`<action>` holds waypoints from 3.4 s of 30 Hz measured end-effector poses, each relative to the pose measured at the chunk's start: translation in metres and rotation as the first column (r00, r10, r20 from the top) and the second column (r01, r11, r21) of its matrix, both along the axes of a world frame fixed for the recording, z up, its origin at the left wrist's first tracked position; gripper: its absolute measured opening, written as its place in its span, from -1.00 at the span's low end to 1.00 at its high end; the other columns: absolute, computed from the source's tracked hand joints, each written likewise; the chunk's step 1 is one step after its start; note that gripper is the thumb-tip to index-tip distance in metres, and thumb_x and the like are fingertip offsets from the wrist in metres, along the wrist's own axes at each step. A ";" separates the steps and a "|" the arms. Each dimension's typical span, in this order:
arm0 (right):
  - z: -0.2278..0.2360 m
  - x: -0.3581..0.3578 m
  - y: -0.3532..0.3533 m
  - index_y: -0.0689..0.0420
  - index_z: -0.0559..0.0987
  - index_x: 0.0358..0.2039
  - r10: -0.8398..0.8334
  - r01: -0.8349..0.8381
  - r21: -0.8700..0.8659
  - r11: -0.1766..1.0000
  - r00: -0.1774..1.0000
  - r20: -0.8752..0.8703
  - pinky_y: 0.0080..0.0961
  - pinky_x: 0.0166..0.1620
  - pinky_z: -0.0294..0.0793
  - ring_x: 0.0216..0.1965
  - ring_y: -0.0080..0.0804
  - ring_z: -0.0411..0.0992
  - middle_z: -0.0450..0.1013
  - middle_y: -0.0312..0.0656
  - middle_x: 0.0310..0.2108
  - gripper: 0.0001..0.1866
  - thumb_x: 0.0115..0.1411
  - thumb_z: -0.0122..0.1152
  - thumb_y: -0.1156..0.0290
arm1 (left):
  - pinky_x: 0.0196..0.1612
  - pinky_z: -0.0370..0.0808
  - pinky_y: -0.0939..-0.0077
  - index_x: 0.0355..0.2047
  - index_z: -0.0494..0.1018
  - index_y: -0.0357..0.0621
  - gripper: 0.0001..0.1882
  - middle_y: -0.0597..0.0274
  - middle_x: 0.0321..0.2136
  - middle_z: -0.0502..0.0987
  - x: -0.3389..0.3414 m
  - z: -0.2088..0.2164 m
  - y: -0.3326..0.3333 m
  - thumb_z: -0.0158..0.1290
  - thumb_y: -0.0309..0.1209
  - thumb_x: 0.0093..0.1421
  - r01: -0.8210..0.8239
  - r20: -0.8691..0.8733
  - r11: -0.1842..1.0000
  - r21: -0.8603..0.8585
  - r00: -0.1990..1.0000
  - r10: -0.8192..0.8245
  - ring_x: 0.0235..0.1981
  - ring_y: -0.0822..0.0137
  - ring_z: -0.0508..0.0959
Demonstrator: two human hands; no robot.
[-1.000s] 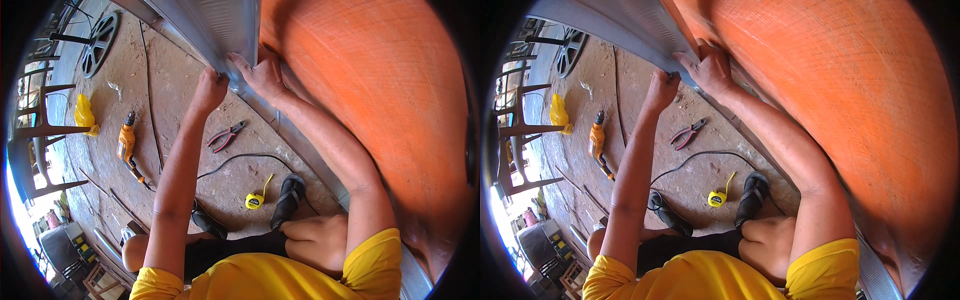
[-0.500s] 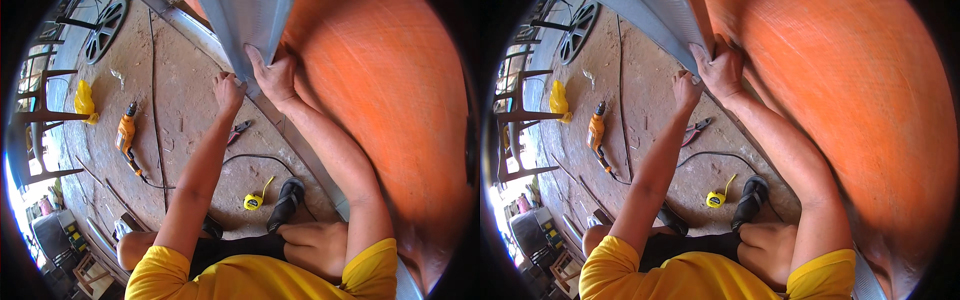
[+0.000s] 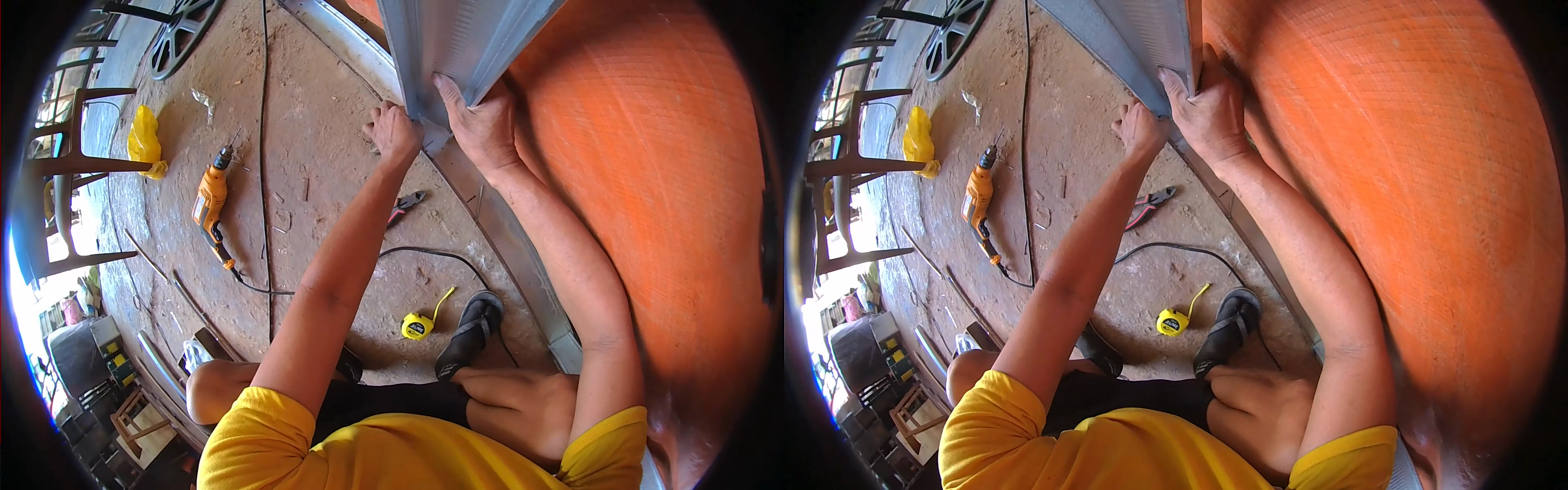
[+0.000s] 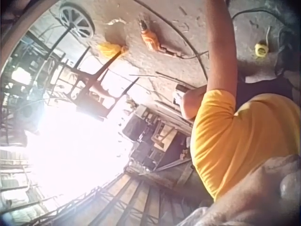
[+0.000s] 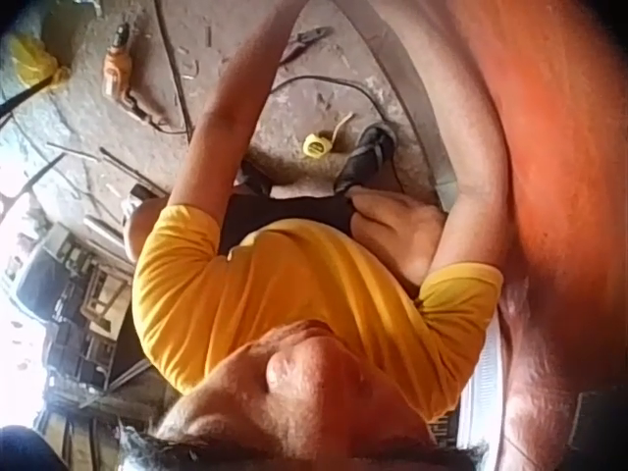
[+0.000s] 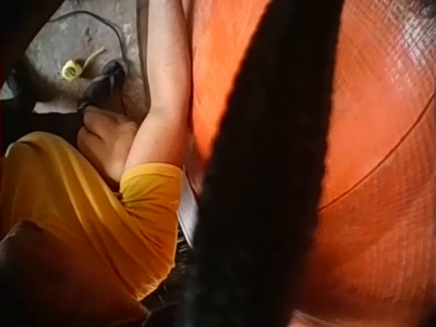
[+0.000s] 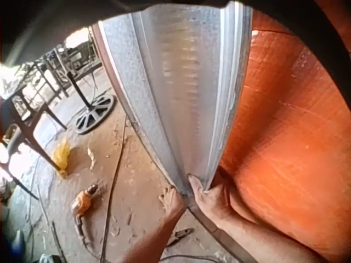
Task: Assembling a metal frame structure using pliers and a power drill.
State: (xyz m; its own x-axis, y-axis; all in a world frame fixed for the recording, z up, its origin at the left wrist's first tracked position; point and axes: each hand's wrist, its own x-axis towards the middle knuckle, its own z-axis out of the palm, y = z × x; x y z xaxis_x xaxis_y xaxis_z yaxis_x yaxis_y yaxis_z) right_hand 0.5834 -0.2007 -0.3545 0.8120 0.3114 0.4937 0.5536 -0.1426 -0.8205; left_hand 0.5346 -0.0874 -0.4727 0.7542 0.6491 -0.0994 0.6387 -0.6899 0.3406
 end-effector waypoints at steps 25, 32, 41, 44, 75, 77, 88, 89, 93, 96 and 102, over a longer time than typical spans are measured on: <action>-0.009 -0.001 0.003 0.20 0.43 -0.47 -0.101 0.103 0.047 0.994 0.994 -0.038 -0.33 -0.47 0.44 -0.50 -0.04 0.51 0.45 0.00 -0.60 -0.78 0.03 0.32 0.40 | -0.08 0.33 0.13 -0.21 0.33 -0.17 -0.47 0.05 -0.22 0.37 -0.112 0.016 0.010 0.27 -0.17 -0.10 0.523 0.168 0.847 -0.095 0.847 -0.505 -0.12 0.01 0.37; -0.006 -0.004 0.005 0.21 0.46 -0.45 -0.069 0.072 0.049 0.996 0.996 -0.061 -0.42 -0.44 0.45 -0.50 -0.24 0.54 0.50 -0.07 -0.57 -0.80 0.05 0.31 0.41 | -0.17 0.36 0.21 -0.27 0.34 -0.16 -0.68 0.05 -0.21 0.40 -0.171 -0.007 0.004 0.09 -0.22 0.09 0.656 -0.032 0.753 0.047 0.754 -0.656 -0.12 0.06 0.40; -0.005 -0.003 0.001 0.23 0.51 -0.38 -0.068 0.069 0.031 0.997 0.997 -0.031 -0.44 -0.38 0.48 -0.45 -0.30 0.55 0.54 -0.08 -0.51 -0.81 0.07 0.30 0.40 | -0.24 0.47 0.34 -0.29 0.37 -0.22 -0.80 0.18 -0.35 0.49 -0.140 0.041 -0.017 -0.08 -0.37 0.12 0.160 -0.216 -0.544 -0.824 0.799 0.562 -0.32 0.30 0.50; -0.003 -0.004 0.001 0.23 0.52 -0.37 -0.053 0.054 0.032 0.998 0.998 -0.029 -0.43 -0.37 0.49 -0.44 -0.29 0.56 0.54 -0.09 -0.50 -0.81 0.07 0.29 0.40 | -0.25 0.48 0.36 -0.27 0.37 -0.33 -0.75 0.10 -0.37 0.49 -0.123 0.063 -0.031 -0.08 -0.40 0.10 0.199 -0.261 -0.644 -0.739 0.796 0.546 -0.33 0.26 0.50; -0.001 -0.005 -0.001 0.29 0.54 -0.44 -0.092 0.092 -0.030 0.995 0.996 -0.004 -0.45 -0.43 0.48 -0.49 -0.35 0.55 0.55 -0.10 -0.53 -0.82 0.07 0.31 0.43 | 0.09 0.29 -0.32 0.02 0.27 -0.34 -0.52 -0.22 0.02 0.36 -0.080 0.022 -0.024 -0.20 -0.63 0.01 0.320 -0.198 -0.816 -0.480 0.867 0.457 0.08 -0.11 0.39; -0.001 -0.006 0.000 0.29 0.54 -0.44 -0.088 0.088 -0.022 0.996 0.996 0.008 -0.45 -0.42 0.48 -0.48 -0.35 0.55 0.55 -0.10 -0.53 -0.82 0.07 0.31 0.43 | 0.10 0.27 -0.32 0.04 0.26 -0.34 -0.49 -0.23 0.03 0.36 -0.080 0.022 -0.020 -0.20 -0.62 0.00 0.334 -0.170 -0.816 -0.472 0.874 0.456 0.09 -0.11 0.37; 0.004 -0.006 0.000 0.30 0.56 -0.47 -0.092 0.092 -0.015 0.996 0.996 0.017 -0.46 -0.42 0.45 -0.53 -0.38 0.51 0.54 -0.12 -0.54 -0.85 0.08 0.30 0.46 | 0.11 0.24 -0.34 0.00 0.27 -0.39 -0.53 -0.37 0.05 0.30 -0.077 0.028 -0.022 -0.17 -0.52 0.02 0.365 -0.219 -0.830 -0.422 0.847 0.484 0.13 -0.23 0.30; 0.003 -0.007 0.001 0.30 0.56 -0.47 -0.093 0.093 -0.016 0.995 0.996 0.013 -0.46 -0.42 0.45 -0.53 -0.38 0.51 0.54 -0.12 -0.54 -0.85 0.08 0.30 0.46 | 0.11 0.24 -0.34 -0.04 0.29 -0.40 -0.55 -0.39 0.05 0.29 -0.078 0.027 -0.022 -0.16 -0.51 0.02 0.367 -0.199 -0.819 -0.441 0.850 0.488 0.13 -0.24 0.30; 0.004 -0.006 0.001 0.30 0.56 -0.49 -0.087 0.088 -0.035 0.996 0.996 0.032 -0.46 -0.43 0.44 -0.54 -0.40 0.51 0.54 -0.13 -0.56 -0.85 0.08 0.30 0.47 | 0.11 0.25 -0.34 -0.14 0.35 -0.38 -0.64 -0.37 0.01 0.32 -0.071 0.022 -0.014 -0.15 -0.52 0.03 0.355 -0.220 -0.815 -0.458 0.843 0.491 0.11 -0.25 0.31; 0.005 -0.006 0.001 0.30 0.56 -0.51 -0.072 0.074 -0.036 0.997 0.996 0.062 -0.46 -0.44 0.44 -0.54 -0.40 0.51 0.54 -0.14 -0.57 -0.85 0.07 0.30 0.47 | 0.03 0.41 -0.12 -0.25 0.40 -0.32 -0.77 -0.21 -0.15 0.43 -0.072 0.010 -0.016 -0.11 -0.47 0.11 0.429 -0.222 -0.769 -0.474 0.787 0.576 -0.04 -0.13 0.42; 0.005 -0.003 -0.001 0.29 0.56 -0.51 -0.045 0.047 -0.019 0.999 0.995 0.084 -0.46 -0.46 0.44 -0.55 -0.36 0.52 0.53 -0.14 -0.58 -0.86 0.07 0.30 0.48 | -0.37 0.40 0.43 -0.25 0.39 -0.22 -0.83 -0.02 -0.33 0.42 -0.073 0.017 -0.003 -0.06 -0.44 0.16 0.293 -0.324 -0.832 -0.471 0.820 0.472 -0.36 0.20 0.40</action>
State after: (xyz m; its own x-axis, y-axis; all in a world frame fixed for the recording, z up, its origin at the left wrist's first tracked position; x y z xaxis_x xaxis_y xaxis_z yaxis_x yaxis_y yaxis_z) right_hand 0.5808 -0.2015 -0.3491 0.7821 0.2855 0.5539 0.6122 -0.1864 -0.7684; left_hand 0.4614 -0.0905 -0.4561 0.8576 -0.2128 -0.4683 0.1537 0.9748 -0.1615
